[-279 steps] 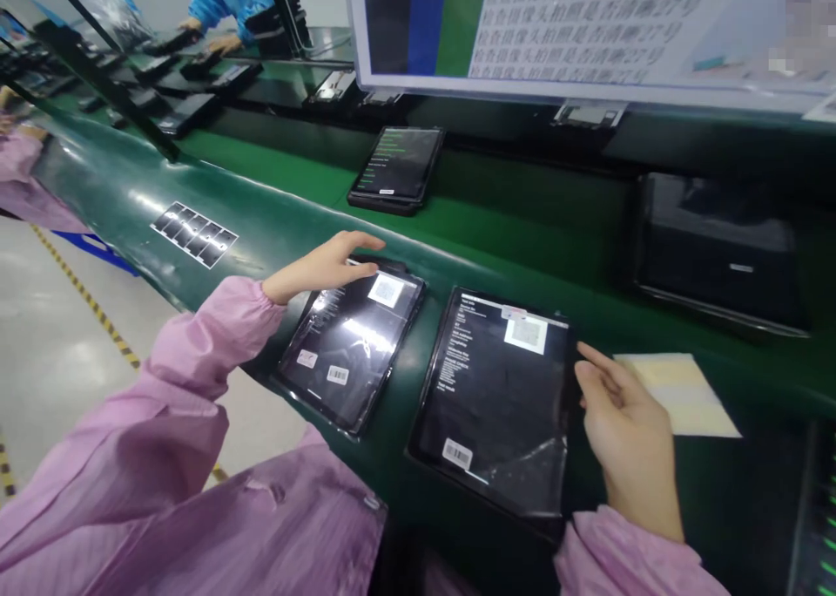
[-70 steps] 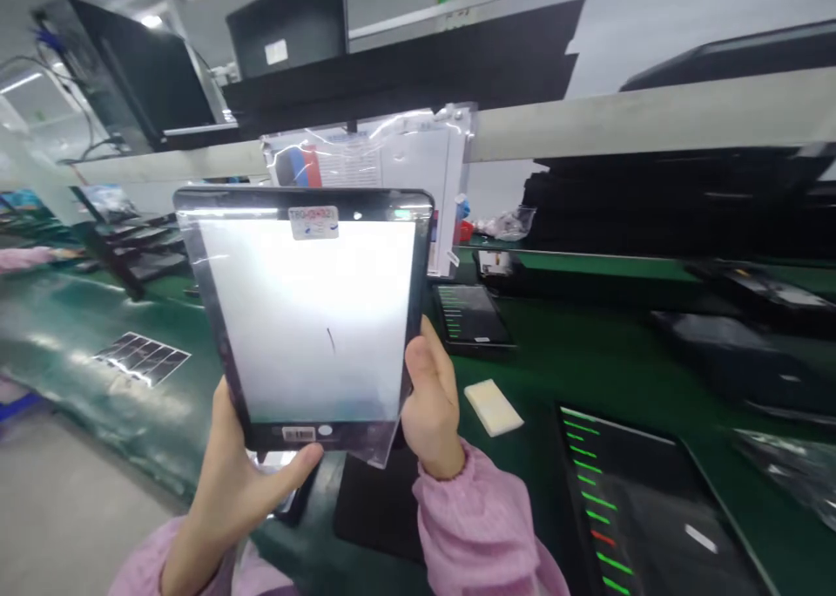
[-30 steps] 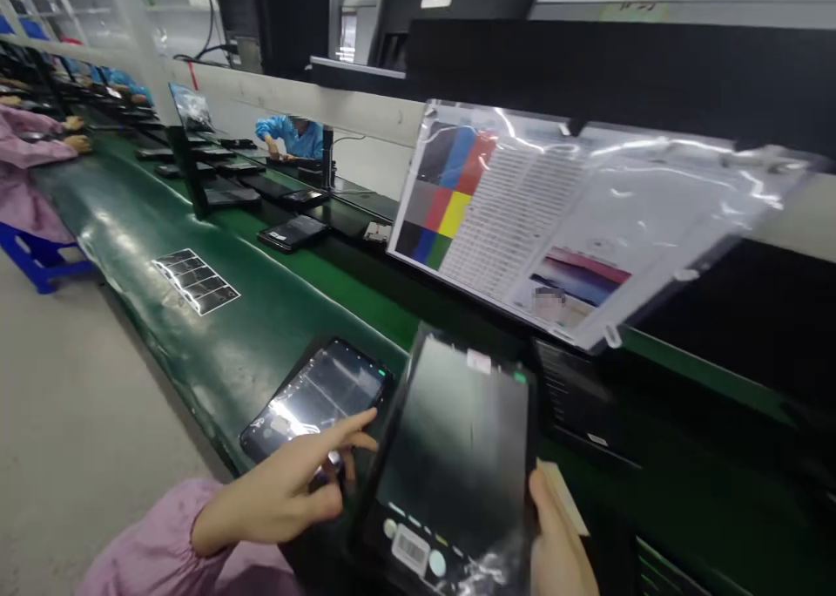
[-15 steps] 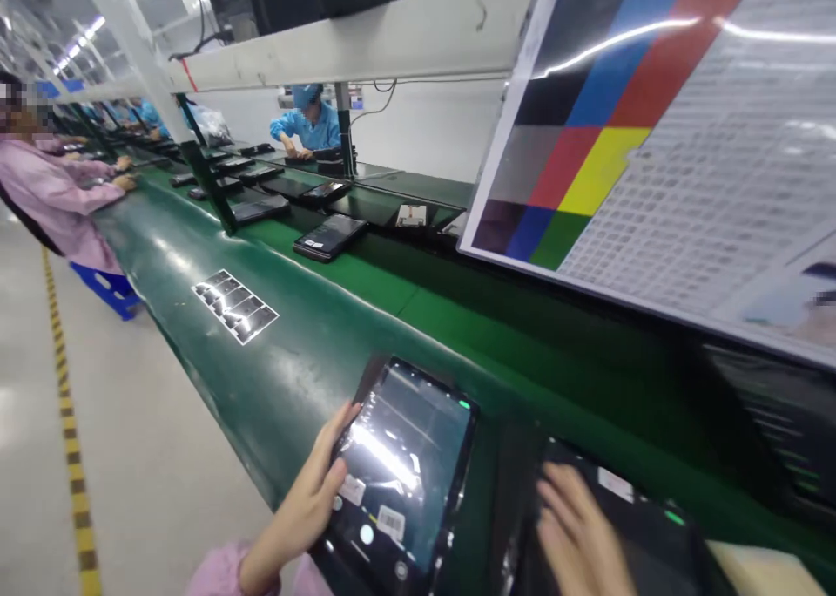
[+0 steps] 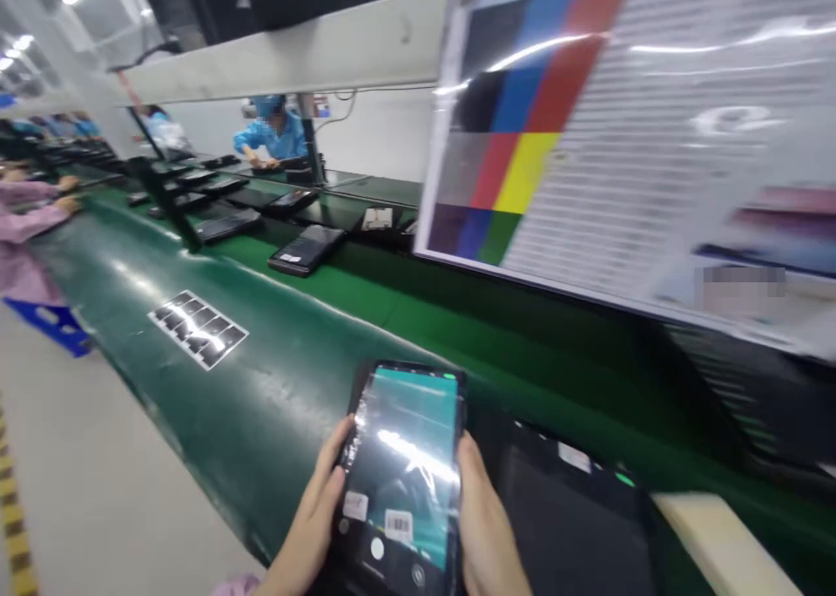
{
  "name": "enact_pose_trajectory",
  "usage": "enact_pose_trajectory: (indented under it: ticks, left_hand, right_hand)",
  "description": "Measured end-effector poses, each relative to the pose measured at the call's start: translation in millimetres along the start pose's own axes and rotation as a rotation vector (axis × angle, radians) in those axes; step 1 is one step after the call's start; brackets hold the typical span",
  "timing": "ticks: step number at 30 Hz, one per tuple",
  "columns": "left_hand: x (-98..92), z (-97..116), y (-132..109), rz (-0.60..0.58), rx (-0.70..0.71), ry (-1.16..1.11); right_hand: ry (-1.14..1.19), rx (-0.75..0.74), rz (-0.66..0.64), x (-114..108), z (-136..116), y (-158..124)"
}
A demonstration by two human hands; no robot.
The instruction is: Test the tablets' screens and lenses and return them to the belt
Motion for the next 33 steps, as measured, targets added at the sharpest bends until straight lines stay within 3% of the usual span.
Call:
enact_pose_trajectory:
  ticks: [2,5,9,11,14,17,21,28,33]
  left_hand:
    - [-2.0,4,0,-0.004,0.052,-0.004]
    - [-1.4,24,-5,0.019,0.170,-0.042]
    - [7.2,74,-23,0.050,0.285,0.032]
    - [12.7,106,-35,0.119,0.414,0.129]
    - [27.2,151,-51,0.173,0.656,0.229]
    - [41.8,178,-61,0.188,0.801,0.330]
    - [48.3,189,-67,0.287,0.802,0.433]
    - [47.3,188,-73,0.341,0.893,0.426]
    - [46.6,190,-74,0.271,0.916,0.438]
  right_hand:
    - [0.099,-0.004,0.004,9,2,-7]
    - [0.148,-0.215,-0.008,9,-25,-17]
    - [0.191,-0.540,-0.027,-16,-87,-37]
    - [0.259,-0.660,-0.034,-32,-112,-46]
    - [0.387,-0.749,0.000,-57,-130,-54]
    - [0.515,-0.753,0.014,-72,-132,-55]
    - [0.637,-0.777,-0.036,-76,-138,-57]
    - [0.617,-0.835,-0.144,-73,-149,-63]
    - [0.630,-0.859,-0.150,-75,-152,-66]
Point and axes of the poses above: each hand's wrist, its own y-axis towards the middle knuckle, its own x-axis out of the palm, z = x × y, the point moved 5 cm from there along y, towards the middle knuckle, and after that the axes turned 2 degrees about -x, right-handed, at the moved point
